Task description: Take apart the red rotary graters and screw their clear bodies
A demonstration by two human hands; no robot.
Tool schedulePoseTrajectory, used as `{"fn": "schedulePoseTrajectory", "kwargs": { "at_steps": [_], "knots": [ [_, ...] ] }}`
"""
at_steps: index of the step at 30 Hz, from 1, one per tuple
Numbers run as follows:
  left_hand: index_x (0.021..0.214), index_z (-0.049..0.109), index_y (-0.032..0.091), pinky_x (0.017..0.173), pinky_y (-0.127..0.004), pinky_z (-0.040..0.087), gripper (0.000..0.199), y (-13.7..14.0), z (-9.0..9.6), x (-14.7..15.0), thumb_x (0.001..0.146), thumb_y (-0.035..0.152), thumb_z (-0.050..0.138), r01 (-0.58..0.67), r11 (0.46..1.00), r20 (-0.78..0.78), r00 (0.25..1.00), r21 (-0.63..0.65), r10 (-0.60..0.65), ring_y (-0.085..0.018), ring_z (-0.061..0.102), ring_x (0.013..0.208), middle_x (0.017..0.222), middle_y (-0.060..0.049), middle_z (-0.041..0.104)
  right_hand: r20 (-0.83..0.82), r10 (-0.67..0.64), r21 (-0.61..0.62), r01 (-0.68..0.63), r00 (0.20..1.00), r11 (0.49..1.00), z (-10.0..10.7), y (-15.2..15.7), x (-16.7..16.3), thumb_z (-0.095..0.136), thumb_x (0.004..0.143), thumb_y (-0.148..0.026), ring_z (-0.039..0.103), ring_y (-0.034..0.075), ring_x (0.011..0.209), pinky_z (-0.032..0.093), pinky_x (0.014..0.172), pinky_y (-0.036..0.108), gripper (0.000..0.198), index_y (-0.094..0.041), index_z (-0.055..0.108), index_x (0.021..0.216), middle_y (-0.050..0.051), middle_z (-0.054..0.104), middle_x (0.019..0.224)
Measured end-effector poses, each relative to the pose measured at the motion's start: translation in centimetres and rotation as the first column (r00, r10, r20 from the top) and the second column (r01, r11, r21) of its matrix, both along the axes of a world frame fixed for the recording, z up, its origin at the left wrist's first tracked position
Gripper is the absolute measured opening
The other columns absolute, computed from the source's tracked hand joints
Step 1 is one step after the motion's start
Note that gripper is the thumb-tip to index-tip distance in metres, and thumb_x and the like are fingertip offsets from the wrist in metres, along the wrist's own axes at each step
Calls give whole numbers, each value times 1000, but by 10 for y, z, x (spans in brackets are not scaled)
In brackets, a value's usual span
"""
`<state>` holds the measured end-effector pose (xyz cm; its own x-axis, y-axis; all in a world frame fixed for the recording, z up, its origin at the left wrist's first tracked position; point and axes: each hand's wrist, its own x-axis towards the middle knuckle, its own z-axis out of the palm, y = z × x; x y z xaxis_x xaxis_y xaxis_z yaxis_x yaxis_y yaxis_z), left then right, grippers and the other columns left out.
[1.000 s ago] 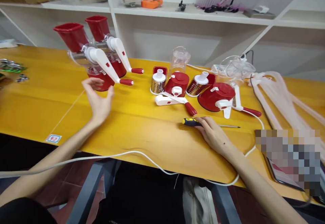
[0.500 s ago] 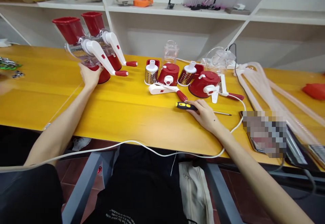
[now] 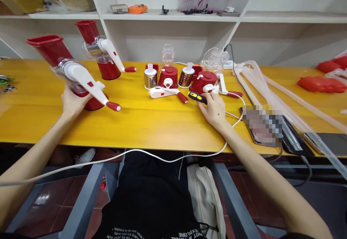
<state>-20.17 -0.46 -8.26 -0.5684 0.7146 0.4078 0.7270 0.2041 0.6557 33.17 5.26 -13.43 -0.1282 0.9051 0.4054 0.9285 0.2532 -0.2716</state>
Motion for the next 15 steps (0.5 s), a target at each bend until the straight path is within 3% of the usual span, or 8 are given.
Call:
{"fn": "schedulePoseTrajectory", "kwargs": {
  "at_steps": [3, 9, 15],
  "knots": [
    [109, 55, 17, 104, -51, 55, 68, -14, 0, 16, 56, 47, 85, 39, 999, -9, 999, -33, -39, -29, 66, 107, 117, -8, 70, 1, -36, -57, 36, 999, 998, 5, 4, -1, 42, 93, -45, 41, 10, 112, 39, 111, 30, 55, -10, 62, 130, 17, 52, 123],
    [89, 58, 23, 88, -53, 58, 54, -33, 5, 73, 54, 61, 72, 204, 974, -9, 979, -98, -206, -33, 66, 90, 89, -4, 65, 33, -33, -186, 39, 999, 982, 14, 14, -10, 42, 95, -42, 41, 9, 117, 40, 116, 30, 54, -14, 59, 137, 15, 49, 134],
    [84, 58, 23, 82, -53, 54, 49, -28, 6, 126, 54, 61, 62, 331, 927, -39, 939, -176, -342, -38, 67, 88, 84, -6, 65, 47, -40, -263, 51, 998, 963, 18, 18, -20, 35, 97, -46, 38, 12, 127, 35, 125, 41, 59, -15, 56, 143, 16, 46, 139]
  ]
}}
